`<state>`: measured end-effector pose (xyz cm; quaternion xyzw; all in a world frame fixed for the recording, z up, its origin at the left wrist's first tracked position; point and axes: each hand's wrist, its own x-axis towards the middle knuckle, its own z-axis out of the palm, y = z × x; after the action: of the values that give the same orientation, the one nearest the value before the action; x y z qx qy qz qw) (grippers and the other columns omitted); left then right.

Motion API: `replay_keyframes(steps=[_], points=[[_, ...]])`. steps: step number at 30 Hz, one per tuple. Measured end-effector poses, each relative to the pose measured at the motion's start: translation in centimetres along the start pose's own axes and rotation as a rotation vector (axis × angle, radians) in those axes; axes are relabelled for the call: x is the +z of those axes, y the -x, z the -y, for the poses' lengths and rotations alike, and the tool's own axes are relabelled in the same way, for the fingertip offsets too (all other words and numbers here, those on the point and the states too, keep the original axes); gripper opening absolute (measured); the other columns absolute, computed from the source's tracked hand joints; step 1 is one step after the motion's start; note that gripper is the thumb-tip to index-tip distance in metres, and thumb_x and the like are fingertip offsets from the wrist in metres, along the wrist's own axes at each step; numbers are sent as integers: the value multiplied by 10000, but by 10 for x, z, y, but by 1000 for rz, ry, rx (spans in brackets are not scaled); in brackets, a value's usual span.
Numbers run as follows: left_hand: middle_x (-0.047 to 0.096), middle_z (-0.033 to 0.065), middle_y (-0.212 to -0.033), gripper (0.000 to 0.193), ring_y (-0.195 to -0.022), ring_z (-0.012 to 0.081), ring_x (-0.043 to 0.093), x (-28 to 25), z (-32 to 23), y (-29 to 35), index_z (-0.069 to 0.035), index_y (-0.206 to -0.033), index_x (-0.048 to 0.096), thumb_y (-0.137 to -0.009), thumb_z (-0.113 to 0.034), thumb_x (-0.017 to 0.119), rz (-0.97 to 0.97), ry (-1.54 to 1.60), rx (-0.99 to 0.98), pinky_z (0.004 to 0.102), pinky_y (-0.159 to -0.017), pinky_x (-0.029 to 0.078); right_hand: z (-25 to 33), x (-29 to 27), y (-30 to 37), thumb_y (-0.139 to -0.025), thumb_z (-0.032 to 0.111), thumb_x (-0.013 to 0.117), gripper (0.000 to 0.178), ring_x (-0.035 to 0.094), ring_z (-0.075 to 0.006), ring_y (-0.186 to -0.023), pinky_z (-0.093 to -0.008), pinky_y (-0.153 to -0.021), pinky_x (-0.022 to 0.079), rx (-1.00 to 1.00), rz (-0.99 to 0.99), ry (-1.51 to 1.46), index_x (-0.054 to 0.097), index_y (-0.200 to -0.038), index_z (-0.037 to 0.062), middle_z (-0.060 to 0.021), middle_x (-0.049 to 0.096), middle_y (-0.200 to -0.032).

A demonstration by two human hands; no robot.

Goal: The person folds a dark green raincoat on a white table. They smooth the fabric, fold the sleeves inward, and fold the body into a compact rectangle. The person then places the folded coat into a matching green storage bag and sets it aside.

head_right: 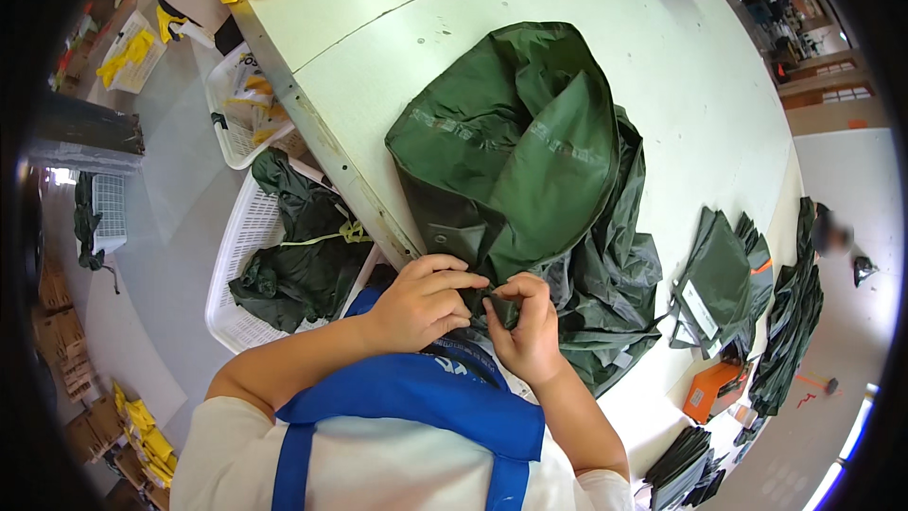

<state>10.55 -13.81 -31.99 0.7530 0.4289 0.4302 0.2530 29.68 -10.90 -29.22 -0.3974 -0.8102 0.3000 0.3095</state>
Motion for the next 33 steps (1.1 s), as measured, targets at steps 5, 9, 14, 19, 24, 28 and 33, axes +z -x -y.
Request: replay_keyframes(steps=[5,9,14,19,24,28,33], points=[[635,75,-1132,120,-950,211,588,-24,6,-11,-94,-752,651,-761,-180,734,229,456,-43,329,-797,472,-4,-14,6,-701,-80,709,382,595,-285,-793,-343,-700,508,43,1,58,480,-995,6,-143,544,-910],[471,12,-806,252,-720,120,459,-37,118,-36,-35,-956,540,-886,-252,648,-664,75,-813,292,-694,425,-11,-14,10,-670,-53,716,346,587,-325,-799,-421,-792,486,-128,164,69,531,-948,37,-119,587,-862],[569,129,-1132,396,-932,199,560,-35,230,-67,59,-1195,503,-836,-64,616,-391,954,-1168,302,-776,459,-24,-22,39,-751,149,702,398,539,-312,-1088,-427,-978,400,43,231,-118,577,-1117,55,-151,577,-1137],[531,162,-1280,584,-1101,225,551,-34,179,-106,44,-1331,439,-757,151,432,-439,1003,-813,314,-930,441,-123,-93,199,-807,366,694,727,410,-307,-1255,-442,-1041,335,954,-1051,160,388,-1366,16,-204,408,-1372],[558,138,-1254,522,-1099,172,551,-38,99,-124,21,-1328,459,-817,124,470,-282,958,-599,280,-953,413,-198,-74,428,-805,278,703,617,524,-389,-1110,-438,-962,417,1535,-577,853,458,-1332,70,-243,477,-1299],[589,106,-1201,383,-1050,130,556,-30,92,-120,17,-1263,520,-882,56,523,-380,819,-485,262,-931,420,-206,-54,436,-868,226,636,344,570,-302,-987,-383,-835,472,1252,-688,621,615,-1177,77,-186,573,-1123],[630,59,-1064,222,-930,87,562,-26,84,-120,16,-1117,598,-900,36,554,-444,683,-426,231,-857,437,-204,-68,413,-844,195,658,264,600,-224,-785,-340,-720,490,1390,-634,586,643,-1081,82,-117,622,-870]])
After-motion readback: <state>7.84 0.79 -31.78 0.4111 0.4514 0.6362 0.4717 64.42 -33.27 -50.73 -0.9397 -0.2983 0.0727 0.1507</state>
